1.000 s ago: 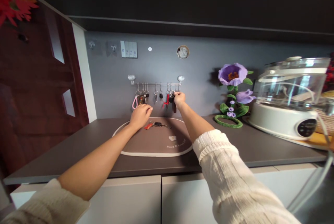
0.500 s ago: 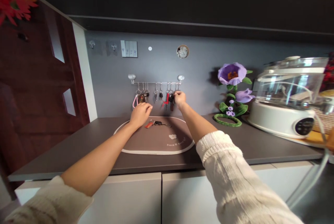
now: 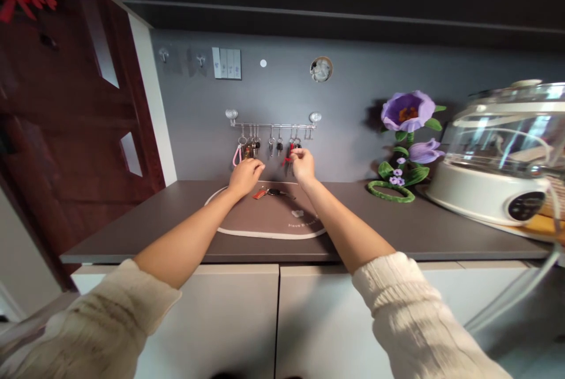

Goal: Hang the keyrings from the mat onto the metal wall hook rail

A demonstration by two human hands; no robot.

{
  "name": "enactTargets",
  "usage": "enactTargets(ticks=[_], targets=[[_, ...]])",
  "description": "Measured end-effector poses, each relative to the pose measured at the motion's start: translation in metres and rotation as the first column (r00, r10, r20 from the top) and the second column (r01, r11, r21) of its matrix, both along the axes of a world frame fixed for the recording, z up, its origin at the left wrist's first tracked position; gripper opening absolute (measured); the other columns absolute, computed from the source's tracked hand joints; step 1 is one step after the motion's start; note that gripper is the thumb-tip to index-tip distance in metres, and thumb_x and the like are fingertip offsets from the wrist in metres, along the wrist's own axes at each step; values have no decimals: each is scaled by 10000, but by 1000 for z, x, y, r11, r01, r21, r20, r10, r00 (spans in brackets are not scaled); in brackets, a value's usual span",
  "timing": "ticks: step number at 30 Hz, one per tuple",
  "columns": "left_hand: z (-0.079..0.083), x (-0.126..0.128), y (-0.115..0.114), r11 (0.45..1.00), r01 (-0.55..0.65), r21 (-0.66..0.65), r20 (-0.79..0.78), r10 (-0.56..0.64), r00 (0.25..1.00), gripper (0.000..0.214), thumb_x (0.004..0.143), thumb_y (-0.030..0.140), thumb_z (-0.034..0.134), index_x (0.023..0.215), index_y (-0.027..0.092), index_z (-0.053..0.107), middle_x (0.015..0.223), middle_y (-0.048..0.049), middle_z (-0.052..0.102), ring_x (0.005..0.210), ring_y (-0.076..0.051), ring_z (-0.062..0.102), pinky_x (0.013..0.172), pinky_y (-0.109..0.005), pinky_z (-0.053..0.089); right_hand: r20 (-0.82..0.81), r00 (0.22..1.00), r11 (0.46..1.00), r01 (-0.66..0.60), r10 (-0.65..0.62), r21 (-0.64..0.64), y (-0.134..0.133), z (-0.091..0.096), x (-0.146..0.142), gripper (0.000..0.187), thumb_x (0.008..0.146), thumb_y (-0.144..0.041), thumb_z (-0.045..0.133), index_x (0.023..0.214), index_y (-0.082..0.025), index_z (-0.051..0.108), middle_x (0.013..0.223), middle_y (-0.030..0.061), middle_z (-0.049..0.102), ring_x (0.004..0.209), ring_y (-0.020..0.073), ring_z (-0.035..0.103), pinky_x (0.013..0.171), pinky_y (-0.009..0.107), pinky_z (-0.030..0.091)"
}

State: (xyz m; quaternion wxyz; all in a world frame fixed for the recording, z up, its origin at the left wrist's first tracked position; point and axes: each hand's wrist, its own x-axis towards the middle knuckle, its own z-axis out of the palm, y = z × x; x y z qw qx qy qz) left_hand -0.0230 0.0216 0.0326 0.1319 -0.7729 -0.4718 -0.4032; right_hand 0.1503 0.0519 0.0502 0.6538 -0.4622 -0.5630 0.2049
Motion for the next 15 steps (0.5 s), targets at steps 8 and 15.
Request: enactTargets(ticks=[8, 15], targets=[[-4, -1, 1, 997, 13, -80, -46, -17, 999, 240, 839, 262, 407, 873, 179, 629, 890, -68, 625, 863, -171, 540, 778, -280, 393, 322, 920, 973, -191, 224, -132, -19, -38, -6, 110, 657, -162, 601, 767, -157, 598, 692, 2, 607, 609, 90, 517, 644, 223, 411], [-8, -2, 5, 991, 7, -133, -82, -18, 997, 221, 825, 250, 430, 850, 175, 636, 904, -66, 634, 851, -170, 548, 768, -281, 399, 638, 720, 962, -211, 272, -171, -8, -48, -6, 150, 668, -172, 621, 813, -185, 660, 706, -8, 633, 593, 94, 509, 639, 220, 386]])
